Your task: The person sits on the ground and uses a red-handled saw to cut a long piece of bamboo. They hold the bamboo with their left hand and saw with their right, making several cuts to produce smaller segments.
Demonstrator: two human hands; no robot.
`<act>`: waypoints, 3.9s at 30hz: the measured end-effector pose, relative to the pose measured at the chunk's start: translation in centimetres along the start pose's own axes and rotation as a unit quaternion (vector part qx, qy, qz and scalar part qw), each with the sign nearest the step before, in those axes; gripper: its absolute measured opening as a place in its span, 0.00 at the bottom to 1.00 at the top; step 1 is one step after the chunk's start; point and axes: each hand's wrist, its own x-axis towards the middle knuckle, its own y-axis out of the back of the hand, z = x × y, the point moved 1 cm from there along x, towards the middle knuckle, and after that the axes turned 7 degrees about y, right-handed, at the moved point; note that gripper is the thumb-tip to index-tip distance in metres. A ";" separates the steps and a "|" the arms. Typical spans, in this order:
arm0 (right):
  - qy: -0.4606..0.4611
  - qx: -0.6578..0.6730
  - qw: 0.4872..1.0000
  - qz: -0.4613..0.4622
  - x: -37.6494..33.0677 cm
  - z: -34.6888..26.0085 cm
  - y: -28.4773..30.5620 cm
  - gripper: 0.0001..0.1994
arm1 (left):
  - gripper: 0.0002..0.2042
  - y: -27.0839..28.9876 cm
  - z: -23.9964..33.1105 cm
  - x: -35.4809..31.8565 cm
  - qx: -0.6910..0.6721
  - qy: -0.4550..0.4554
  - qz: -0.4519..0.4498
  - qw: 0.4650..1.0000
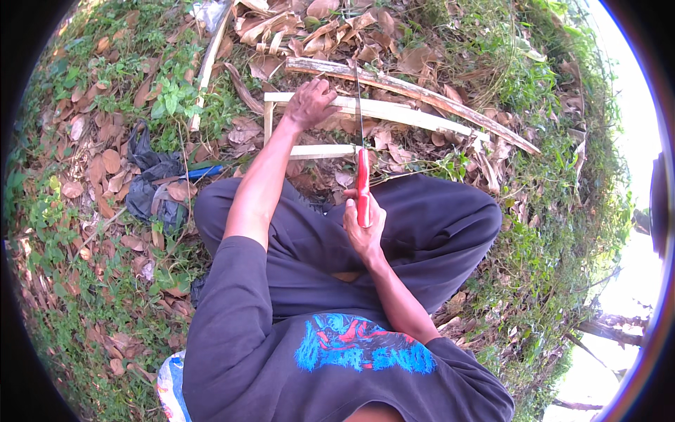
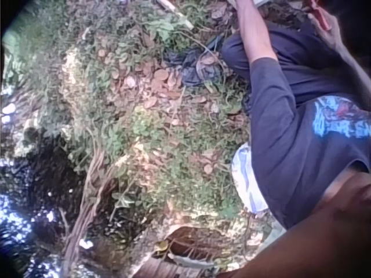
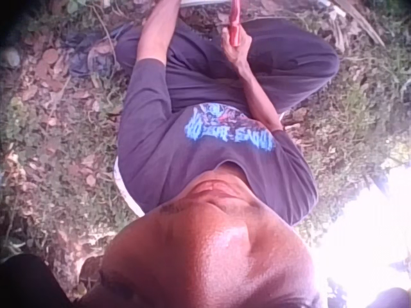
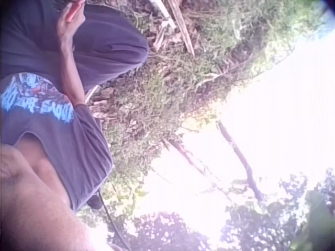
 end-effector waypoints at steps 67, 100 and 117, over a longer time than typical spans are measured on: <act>0.002 -0.030 0.999 0.018 -0.8 -0.8 4.2 0.09 | 0.28 -2.8 0.6 0.8 -0.016 0.065 0.044 0.997; -0.003 -0.034 0.999 0.030 -2.1 -2.2 3.6 0.09 | 0.31 -2.7 0.4 1.2 -0.010 0.084 -0.058 0.995; -0.049 0.000 0.998 0.030 -0.6 -3.1 3.5 0.07 | 0.32 -2.7 0.4 1.3 -0.003 0.096 -0.079 0.992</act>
